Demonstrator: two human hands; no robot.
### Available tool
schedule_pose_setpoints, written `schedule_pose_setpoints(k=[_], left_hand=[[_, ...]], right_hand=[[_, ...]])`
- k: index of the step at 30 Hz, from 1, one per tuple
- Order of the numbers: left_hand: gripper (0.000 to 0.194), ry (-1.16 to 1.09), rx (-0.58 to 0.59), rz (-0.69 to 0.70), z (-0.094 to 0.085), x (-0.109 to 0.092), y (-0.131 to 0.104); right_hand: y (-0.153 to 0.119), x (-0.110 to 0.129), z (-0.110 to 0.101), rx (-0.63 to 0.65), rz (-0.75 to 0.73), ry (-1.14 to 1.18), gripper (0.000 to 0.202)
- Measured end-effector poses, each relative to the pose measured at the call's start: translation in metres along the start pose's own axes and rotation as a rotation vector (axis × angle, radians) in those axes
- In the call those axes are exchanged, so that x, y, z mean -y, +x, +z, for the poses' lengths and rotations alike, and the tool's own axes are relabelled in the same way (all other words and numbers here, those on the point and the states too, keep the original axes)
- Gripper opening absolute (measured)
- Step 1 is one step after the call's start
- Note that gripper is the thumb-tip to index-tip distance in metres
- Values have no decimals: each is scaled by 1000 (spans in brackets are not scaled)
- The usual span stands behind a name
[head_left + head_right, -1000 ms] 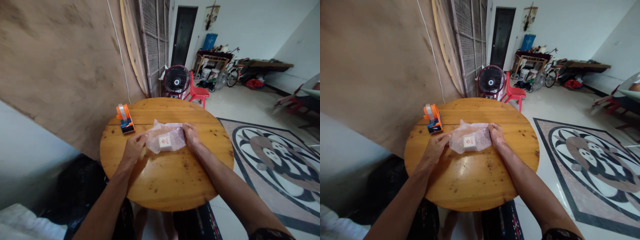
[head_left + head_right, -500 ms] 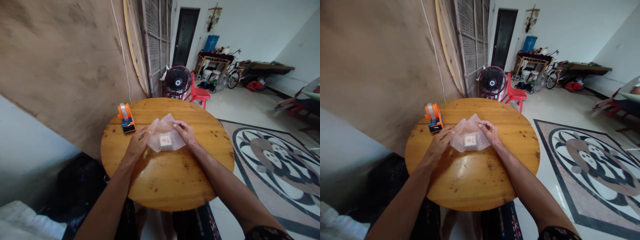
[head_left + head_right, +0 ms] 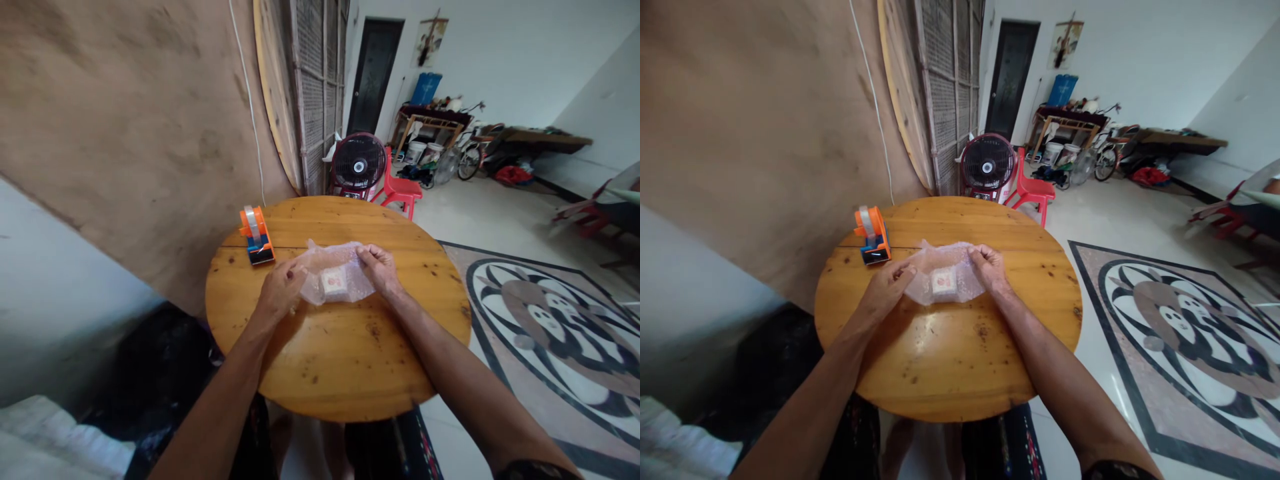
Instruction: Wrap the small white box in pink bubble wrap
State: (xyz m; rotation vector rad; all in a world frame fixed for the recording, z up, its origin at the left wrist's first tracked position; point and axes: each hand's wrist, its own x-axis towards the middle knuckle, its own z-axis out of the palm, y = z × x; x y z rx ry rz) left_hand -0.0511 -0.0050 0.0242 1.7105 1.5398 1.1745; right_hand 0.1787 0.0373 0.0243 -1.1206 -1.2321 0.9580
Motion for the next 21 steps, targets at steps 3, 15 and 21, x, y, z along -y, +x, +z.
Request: schedule_pose_setpoints(k=[3,15,21], left_hand=[[38,-174,-49,-64,-1,-1,-1],[35,-102,-133,-13,0,0,0],[27,264,-358,279,2,-7,-10]], right_hand=[[3,-3,-1,-41,59,134,35],[9,-14,-14,-65,175,6,39],[10,-14,-17,-73,128,-41,40]])
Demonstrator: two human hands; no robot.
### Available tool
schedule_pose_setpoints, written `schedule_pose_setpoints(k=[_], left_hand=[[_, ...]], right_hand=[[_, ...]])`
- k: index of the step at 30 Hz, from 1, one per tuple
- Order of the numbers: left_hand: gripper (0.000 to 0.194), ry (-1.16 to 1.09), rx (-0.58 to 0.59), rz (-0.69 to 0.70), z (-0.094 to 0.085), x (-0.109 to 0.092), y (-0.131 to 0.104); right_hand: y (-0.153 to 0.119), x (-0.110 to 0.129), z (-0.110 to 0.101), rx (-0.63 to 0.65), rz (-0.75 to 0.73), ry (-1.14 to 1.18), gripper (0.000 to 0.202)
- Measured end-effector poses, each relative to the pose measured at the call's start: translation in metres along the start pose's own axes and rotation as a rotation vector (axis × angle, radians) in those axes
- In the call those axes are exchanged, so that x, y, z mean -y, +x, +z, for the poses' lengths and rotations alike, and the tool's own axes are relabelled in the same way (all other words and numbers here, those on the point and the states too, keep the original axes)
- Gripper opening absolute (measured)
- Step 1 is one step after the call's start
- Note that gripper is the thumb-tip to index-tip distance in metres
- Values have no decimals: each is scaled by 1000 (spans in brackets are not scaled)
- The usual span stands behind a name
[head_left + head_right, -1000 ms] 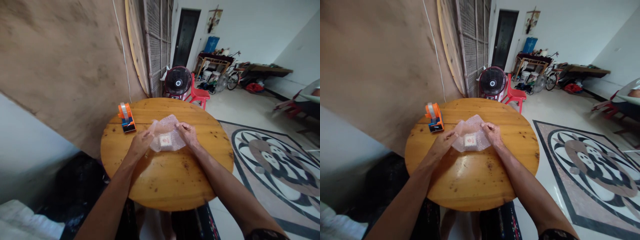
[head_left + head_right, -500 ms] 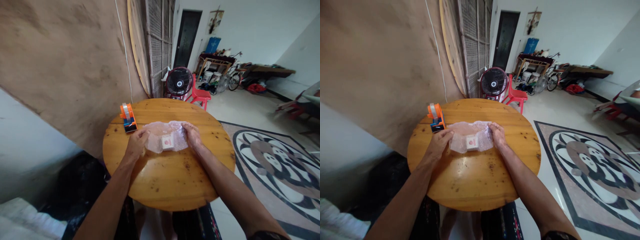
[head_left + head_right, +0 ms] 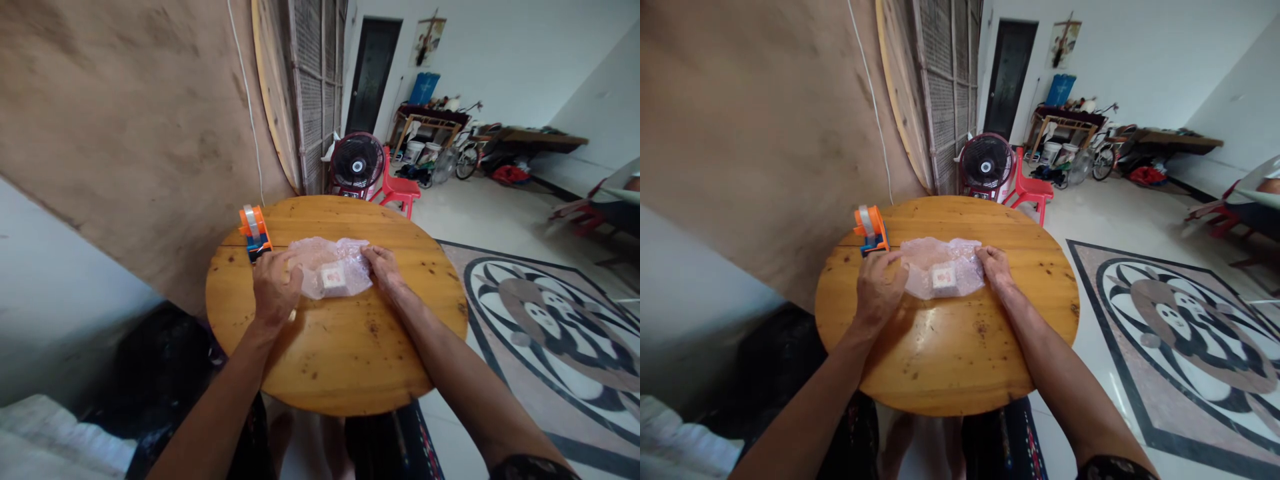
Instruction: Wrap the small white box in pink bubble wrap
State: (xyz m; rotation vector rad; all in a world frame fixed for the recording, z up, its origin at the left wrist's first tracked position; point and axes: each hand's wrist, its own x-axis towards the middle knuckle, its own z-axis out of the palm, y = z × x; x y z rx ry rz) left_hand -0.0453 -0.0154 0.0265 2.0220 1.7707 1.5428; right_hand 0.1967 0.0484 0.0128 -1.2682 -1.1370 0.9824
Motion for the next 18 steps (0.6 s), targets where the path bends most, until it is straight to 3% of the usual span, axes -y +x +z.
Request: schedule_pose_setpoints(k=[5,10,14,18], left_hand=[[27,29,196,80,3,1,-5],[43,103,421,-31,10,8,-5],[47,102,440,-81,8,5,-2],[56,-8,400,-160,3,-1,-1]], right_hand=[[1,-1,0,-17,-13,-17,36],[1,1,-2,-12,-31,-70,37],[-1,8,-7,29,-57,-137,47],[-7,19,-12,147,-66,-35,46]])
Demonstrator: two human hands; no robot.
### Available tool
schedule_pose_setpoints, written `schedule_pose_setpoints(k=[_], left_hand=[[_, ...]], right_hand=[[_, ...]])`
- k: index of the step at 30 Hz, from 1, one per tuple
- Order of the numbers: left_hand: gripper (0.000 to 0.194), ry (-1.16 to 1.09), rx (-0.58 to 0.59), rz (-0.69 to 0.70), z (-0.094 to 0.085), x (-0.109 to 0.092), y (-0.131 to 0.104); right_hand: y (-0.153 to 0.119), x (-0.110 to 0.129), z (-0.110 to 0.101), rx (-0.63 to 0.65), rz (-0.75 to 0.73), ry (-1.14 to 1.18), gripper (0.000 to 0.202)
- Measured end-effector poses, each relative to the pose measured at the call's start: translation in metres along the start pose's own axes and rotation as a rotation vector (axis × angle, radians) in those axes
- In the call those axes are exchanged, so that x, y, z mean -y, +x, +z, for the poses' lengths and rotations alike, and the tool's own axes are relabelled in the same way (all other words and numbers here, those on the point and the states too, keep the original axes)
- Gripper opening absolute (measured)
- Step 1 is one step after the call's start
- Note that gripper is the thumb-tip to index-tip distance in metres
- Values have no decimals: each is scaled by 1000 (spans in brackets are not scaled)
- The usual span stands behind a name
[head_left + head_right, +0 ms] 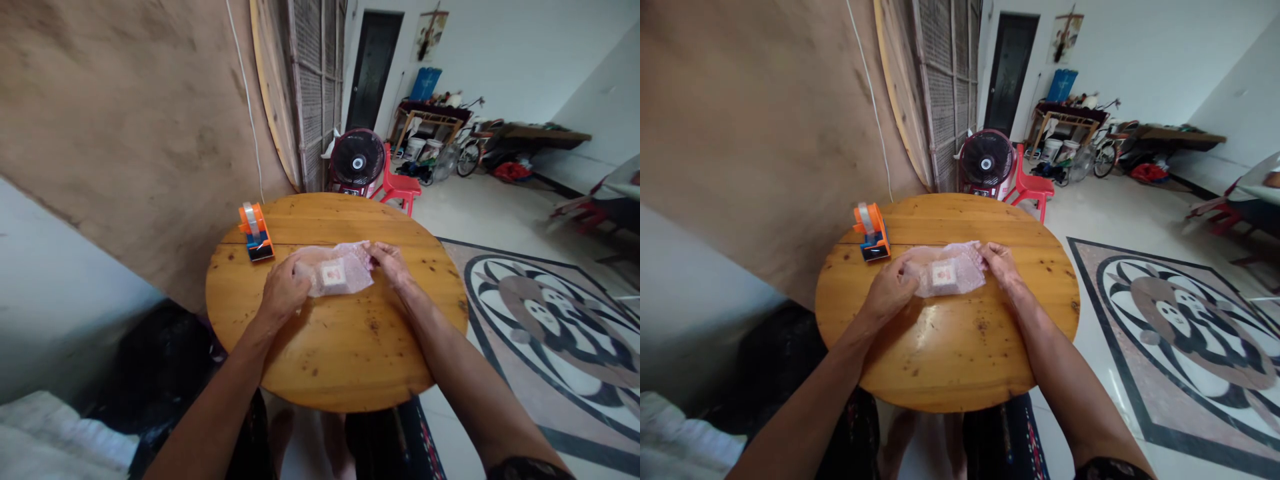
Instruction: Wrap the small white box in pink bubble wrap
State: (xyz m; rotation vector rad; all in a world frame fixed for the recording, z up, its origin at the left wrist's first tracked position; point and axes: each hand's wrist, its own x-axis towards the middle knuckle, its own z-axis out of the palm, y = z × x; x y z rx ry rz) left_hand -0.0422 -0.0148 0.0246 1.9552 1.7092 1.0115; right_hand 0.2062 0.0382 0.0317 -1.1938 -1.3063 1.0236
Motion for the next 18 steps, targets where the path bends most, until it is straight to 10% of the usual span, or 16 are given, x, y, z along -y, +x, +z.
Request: schedule_pose_setpoints(k=[7,15,18], left_hand=[[45,-384,22,-45,-10,-11,-7],[31,-897,620,28,-26,0,-12],[29,-808,629,-11,-27,2,-13]], right_hand=[[-10,14,-1,198,22,184,38],[-6,13,-3,183,61,259,35],[-6,13,-3,191,48,260,33]])
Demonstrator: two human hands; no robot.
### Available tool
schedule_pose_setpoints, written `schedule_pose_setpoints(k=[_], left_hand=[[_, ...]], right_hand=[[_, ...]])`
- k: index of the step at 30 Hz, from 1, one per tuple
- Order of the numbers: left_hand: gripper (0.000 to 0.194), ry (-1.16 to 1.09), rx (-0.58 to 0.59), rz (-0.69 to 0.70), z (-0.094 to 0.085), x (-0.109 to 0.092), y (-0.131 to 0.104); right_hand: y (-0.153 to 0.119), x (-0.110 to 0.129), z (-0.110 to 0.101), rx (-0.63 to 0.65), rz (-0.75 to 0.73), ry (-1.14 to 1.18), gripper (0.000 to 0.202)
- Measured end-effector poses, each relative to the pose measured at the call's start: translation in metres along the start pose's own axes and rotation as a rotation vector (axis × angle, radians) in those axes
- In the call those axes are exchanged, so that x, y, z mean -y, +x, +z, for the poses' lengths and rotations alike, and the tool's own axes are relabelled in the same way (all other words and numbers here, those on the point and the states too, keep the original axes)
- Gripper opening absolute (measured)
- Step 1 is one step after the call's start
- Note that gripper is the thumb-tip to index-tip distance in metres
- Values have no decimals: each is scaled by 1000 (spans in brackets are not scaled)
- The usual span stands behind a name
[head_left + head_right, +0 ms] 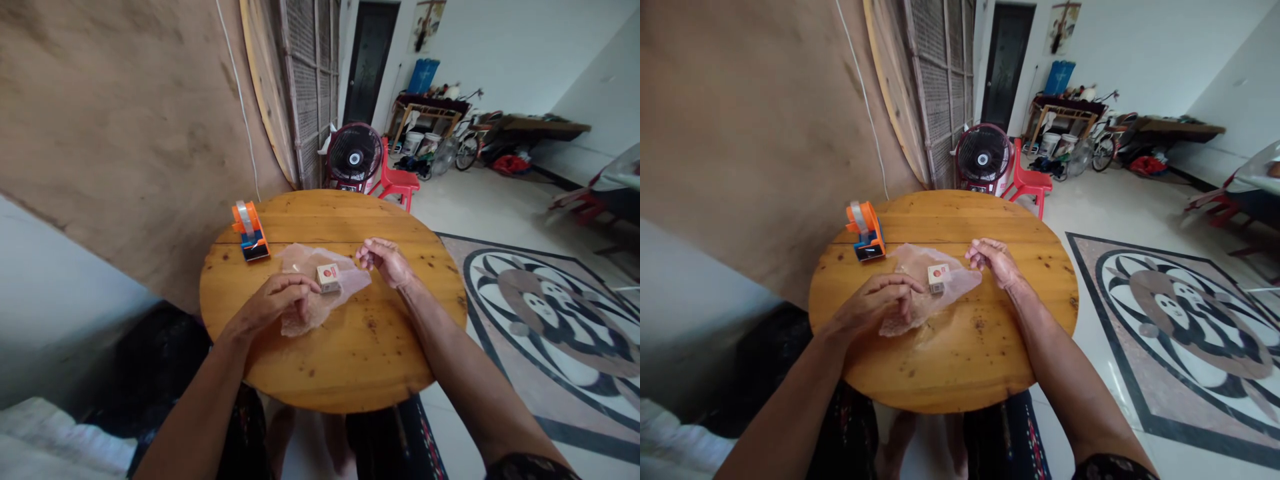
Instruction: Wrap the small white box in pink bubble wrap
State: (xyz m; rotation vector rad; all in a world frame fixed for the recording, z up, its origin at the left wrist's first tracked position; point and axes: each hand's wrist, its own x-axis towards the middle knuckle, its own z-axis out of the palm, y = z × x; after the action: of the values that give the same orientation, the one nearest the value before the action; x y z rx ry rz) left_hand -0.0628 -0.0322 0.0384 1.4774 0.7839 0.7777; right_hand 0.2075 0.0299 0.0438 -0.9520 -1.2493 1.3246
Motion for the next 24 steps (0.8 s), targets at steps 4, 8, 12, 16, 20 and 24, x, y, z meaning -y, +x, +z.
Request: schedule_pose_setpoints(k=[4,8,12,16,20,24], left_hand=[[26,223,-102,-50,5,4,5],[17,605,-185,103,8,13,12],[17,819,-217,257,10,14,16],[24,842,-293,292,11,11,15],[43,847,-300,298,13,11,15],[62,896,-243,270,16,14,16]], right_hand=[[0,0,0,-4,-13,-1,31],[0,2,0,-14,-19,27,30],[-5,9,-2,59,-26,57,30],[-20,24,-6,417,20,-4,30],[-34,38,-2,858,75,-153,36],[-38,45,9,940,-101,-269,36]])
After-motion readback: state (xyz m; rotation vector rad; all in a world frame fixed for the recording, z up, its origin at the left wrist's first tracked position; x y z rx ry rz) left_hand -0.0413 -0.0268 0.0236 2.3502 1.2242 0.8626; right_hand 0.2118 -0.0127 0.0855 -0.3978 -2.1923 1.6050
